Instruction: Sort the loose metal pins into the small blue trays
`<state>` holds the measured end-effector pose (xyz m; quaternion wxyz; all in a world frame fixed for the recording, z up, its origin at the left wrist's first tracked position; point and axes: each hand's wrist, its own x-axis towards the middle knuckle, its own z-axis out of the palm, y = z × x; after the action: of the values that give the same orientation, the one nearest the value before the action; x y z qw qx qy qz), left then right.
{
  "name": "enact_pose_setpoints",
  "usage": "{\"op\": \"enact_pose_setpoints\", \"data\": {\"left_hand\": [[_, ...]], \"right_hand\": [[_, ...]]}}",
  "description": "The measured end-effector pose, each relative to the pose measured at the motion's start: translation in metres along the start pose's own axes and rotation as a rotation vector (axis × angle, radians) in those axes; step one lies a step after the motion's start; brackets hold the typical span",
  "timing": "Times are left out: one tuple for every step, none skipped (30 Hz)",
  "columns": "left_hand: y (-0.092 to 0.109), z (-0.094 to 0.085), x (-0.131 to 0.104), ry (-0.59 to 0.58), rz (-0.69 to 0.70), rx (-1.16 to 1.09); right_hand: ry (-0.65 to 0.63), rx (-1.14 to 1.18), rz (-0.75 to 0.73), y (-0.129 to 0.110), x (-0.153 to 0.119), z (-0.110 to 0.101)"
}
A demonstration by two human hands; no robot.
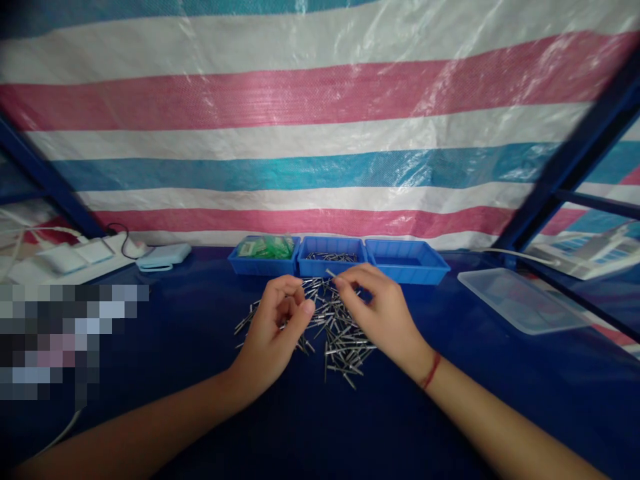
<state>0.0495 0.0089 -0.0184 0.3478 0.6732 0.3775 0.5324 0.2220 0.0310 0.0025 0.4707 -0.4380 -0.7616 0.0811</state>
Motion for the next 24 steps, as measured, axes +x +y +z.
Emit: {"op": "enact_pose_setpoints", "data": {"left_hand": [[0.0,-0.003,0.002,0.003,0.016,0.009],[-0.001,-0.006,0.005,0.007,0.031,0.028],[-0.001,-0.009,0.007,0.011,0.042,0.054],[-0.001,-0.012,0.01,0.016,0.051,0.084],[-0.001,-0.016,0.013,0.02,0.057,0.117],[-0.002,-0.019,0.016,0.022,0.066,0.156],[-0.002,-0.023,0.019,0.019,0.072,0.201],[-0.003,-0.026,0.022,0.008,0.079,0.256],[-0.004,-0.028,0.025,-0.01,0.093,0.313],[-0.005,-0.03,0.027,-0.037,0.108,0.366],[-0.007,-0.032,0.029,-0.071,0.125,0.416],[-0.009,-0.033,0.03,-0.11,0.142,0.463],[-0.011,-0.034,0.03,-0.148,0.158,0.507],[-0.013,-0.034,0.031,-0.183,0.17,0.548],[-0.015,-0.034,0.03,-0.213,0.178,0.585],[-0.017,-0.033,0.03,-0.237,0.182,0.618],[-0.018,-0.031,0.029,-0.262,0.184,0.647],[-0.018,-0.029,0.028,-0.283,0.186,0.672],[-0.018,-0.027,0.028,-0.302,0.192,0.692],[-0.017,-0.025,0.028,-0.32,0.203,0.706],[-0.015,-0.022,0.029,-0.335,0.218,0.717],[-0.013,-0.019,0.031,-0.355,0.234,0.728],[-0.011,-0.015,0.033,-0.383,0.252,0.742],[-0.008,-0.011,0.036,-0.421,0.271,0.763]], "right_hand": [[0.051,-0.103,-0.01,0.007,0.008,0.0],[0.086,-0.208,-0.022,0.014,0.017,0.0],[0.08,-0.318,-0.029,0.021,0.025,0.0],[0.08,-0.417,-0.033,0.028,0.032,0.0],[0.078,-0.456,-0.028,0.033,0.037,0.001],[0.075,-0.485,-0.02,0.036,0.041,0.001],[0.073,-0.496,-0.011,0.038,0.041,0.0],[0.069,-0.495,-0.003,0.038,0.04,-0.001],[0.064,-0.494,0.002,0.037,0.036,-0.002],[0.055,-0.488,0.006,0.035,0.031,-0.005],[0.044,-0.477,0.012,0.032,0.024,-0.007],[0.034,-0.463,0.021,0.031,0.017,-0.01],[0.025,-0.446,0.035,0.03,0.01,-0.013],[0.017,-0.428,0.056,0.031,0.003,-0.015],[0.01,-0.406,0.085,0.033,-0.003,-0.017],[0.004,-0.38,0.123,0.036,-0.007,-0.017],[0.002,-0.351,0.167,0.04,-0.01,-0.018],[-0.001,-0.322,0.208,0.044,-0.012,-0.017],[-0.002,-0.294,0.242,0.049,-0.013,-0.017],[-0.001,-0.269,0.265,0.052,-0.012,-0.017],[-0.001,-0.251,0.277,0.054,-0.012,-0.016],[-0.004,-0.237,0.279,0.056,-0.011,-0.016],[-0.008,-0.227,0.278,0.056,-0.01,-0.016],[-0.015,-0.218,0.278,0.056,-0.01,-0.016]]}}
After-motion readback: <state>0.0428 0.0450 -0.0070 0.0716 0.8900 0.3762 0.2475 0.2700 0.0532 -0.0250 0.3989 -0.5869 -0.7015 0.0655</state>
